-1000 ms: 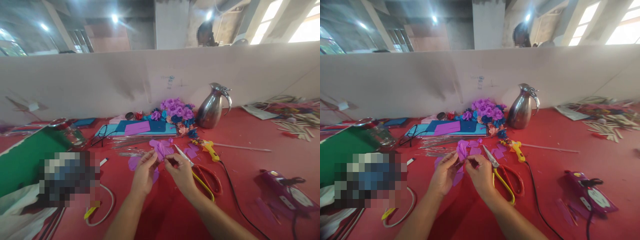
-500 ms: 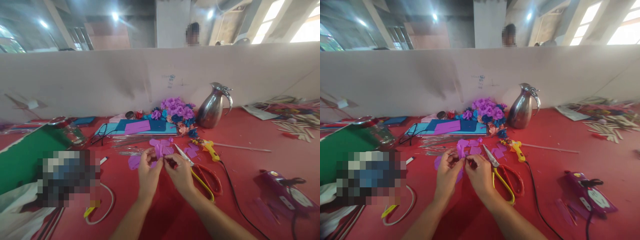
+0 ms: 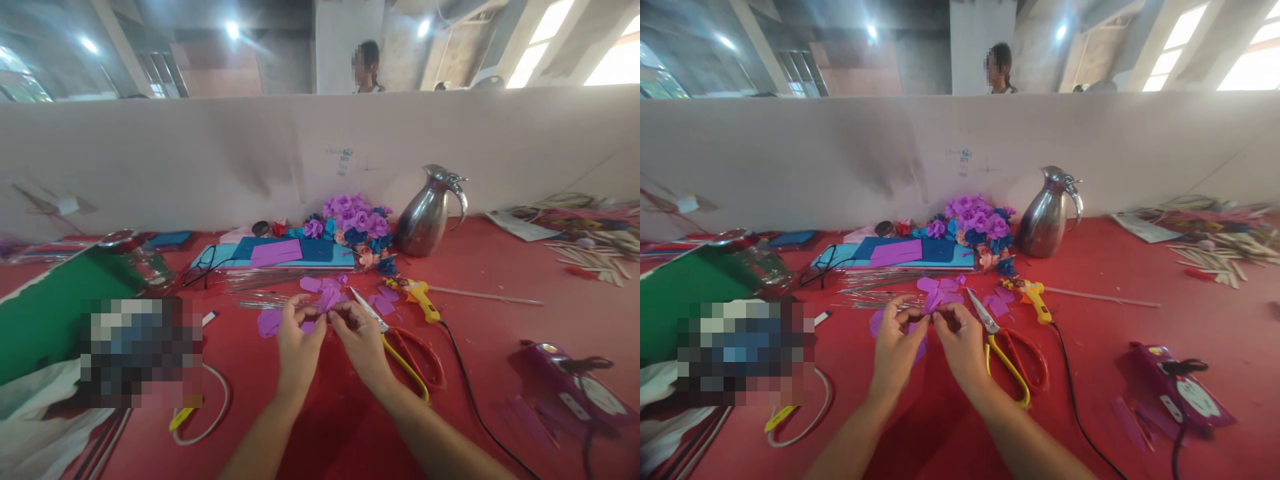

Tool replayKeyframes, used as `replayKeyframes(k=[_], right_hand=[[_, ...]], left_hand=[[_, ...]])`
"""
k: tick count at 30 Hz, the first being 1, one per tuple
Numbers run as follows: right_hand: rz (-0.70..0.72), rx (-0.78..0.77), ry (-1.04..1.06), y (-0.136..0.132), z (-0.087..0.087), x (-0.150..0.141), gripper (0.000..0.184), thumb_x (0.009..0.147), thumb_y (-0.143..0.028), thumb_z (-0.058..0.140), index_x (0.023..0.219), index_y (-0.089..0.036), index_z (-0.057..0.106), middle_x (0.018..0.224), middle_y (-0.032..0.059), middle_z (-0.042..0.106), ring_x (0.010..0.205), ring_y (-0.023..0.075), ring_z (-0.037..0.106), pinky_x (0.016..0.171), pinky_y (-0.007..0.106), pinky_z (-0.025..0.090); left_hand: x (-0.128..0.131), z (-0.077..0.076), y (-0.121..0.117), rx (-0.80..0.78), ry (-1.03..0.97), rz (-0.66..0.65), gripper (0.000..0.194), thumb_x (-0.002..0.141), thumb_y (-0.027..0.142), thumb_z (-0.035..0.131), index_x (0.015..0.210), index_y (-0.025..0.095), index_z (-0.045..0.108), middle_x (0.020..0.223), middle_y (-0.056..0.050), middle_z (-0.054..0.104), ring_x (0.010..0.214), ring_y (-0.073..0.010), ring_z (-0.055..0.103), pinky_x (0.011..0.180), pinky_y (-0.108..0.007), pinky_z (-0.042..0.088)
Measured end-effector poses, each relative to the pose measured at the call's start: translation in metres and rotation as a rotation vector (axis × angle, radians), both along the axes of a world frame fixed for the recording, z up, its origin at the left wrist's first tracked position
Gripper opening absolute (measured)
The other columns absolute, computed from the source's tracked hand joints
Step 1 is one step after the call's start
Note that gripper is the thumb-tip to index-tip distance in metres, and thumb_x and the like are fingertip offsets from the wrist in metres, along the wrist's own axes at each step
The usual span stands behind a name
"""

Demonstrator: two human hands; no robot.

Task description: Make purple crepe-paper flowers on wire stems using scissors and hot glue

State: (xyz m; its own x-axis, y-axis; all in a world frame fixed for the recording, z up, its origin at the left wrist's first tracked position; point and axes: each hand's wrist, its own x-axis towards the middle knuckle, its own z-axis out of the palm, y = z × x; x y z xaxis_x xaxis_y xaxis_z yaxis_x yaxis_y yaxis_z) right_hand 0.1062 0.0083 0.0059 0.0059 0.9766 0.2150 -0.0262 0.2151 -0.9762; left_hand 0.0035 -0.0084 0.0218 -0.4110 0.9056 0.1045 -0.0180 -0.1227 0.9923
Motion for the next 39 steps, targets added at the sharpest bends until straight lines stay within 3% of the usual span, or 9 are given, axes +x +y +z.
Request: replayKeyframes(k=[5,11,14,18,22,32,39], right_hand=[[0.006,-0.029,0.027,0.002,-0.001,0.0,0.012,0.078,-0.028,0.058,0.076,-0.017,0.061,0.07,0.0011,0.062,0.063,0.0137,0.057,0.06,0.024,0.046],[0.017,-0.102,0.154,0.003,0.001,0.001,0.013,0.074,-0.03,0.061,0.078,-0.018,0.06,0.072,0.0003,0.062,0.067,0.0141,0.057,0.064,0.025,0.045],[0.068,-0.162,0.26,0.004,0.003,0.002,0.014,0.072,-0.03,0.063,0.075,-0.018,0.058,0.066,-0.0028,0.057,0.061,0.0112,0.051,0.06,0.022,0.041],[0.168,-0.268,0.4,0.006,0.004,0.003,0.018,0.068,-0.032,0.068,0.071,-0.018,0.058,0.057,-0.006,0.049,0.05,0.0075,0.037,0.05,0.02,0.029],[0.203,-0.338,0.436,0.006,0.004,0.002,0.021,0.063,-0.033,0.072,0.07,-0.018,0.059,0.055,-0.0062,0.047,0.049,0.007,0.033,0.048,0.021,0.025],[0.181,-0.343,0.426,0.006,0.008,0.003,0.023,0.06,-0.034,0.074,0.067,-0.017,0.061,0.053,-0.0066,0.046,0.049,0.0071,0.032,0.049,0.022,0.024],[0.161,-0.278,0.399,0.008,0.006,0.006,0.018,0.061,-0.032,0.073,0.065,-0.019,0.062,0.056,-0.0049,0.051,0.052,0.0091,0.039,0.052,0.023,0.032]], left_hand=[[0.001,0.004,-0.003,-0.043,0.079,0.016,0.041,0.07,0.02,0.067,0.108,0.02,0.054,0.075,-0.002,0.068,0.072,-0.0165,0.064,0.07,-0.026,0.046],[0.003,0.006,-0.011,0.045,0.143,0.017,0.041,0.072,0.021,0.067,0.112,0.021,0.059,0.094,-0.008,0.069,0.084,-0.02,0.066,0.058,-0.022,0.044],[0.003,0.005,-0.007,0.006,-0.039,-0.005,0.039,0.07,0.022,0.069,0.108,0.021,0.06,0.087,-0.005,0.07,0.081,-0.019,0.066,0.063,-0.023,0.046],[-0.002,0.003,0.003,-0.124,-0.409,-0.172,0.021,0.063,0.023,0.074,0.082,0.016,0.069,0.072,-0.002,0.07,0.066,-0.0138,0.063,0.068,-0.024,0.049],[-0.006,0.002,0.007,-0.194,-0.527,-0.253,0.017,0.05,0.018,0.081,0.064,0.014,0.071,0.062,-0.001,0.069,0.056,-0.0107,0.06,0.06,-0.021,0.047],[-0.009,-0.008,0.009,-0.16,-0.433,-0.254,0.018,0.056,0.026,0.081,0.069,0.016,0.076,0.063,-0.003,0.071,0.062,-0.0123,0.061,0.066,-0.023,0.047],[-0.008,-0.006,0.009,-0.155,-0.366,-0.302,0.016,0.062,0.028,0.079,0.075,0.018,0.077,0.07,-0.003,0.073,0.069,-0.0134,0.063,0.074,-0.024,0.046]])
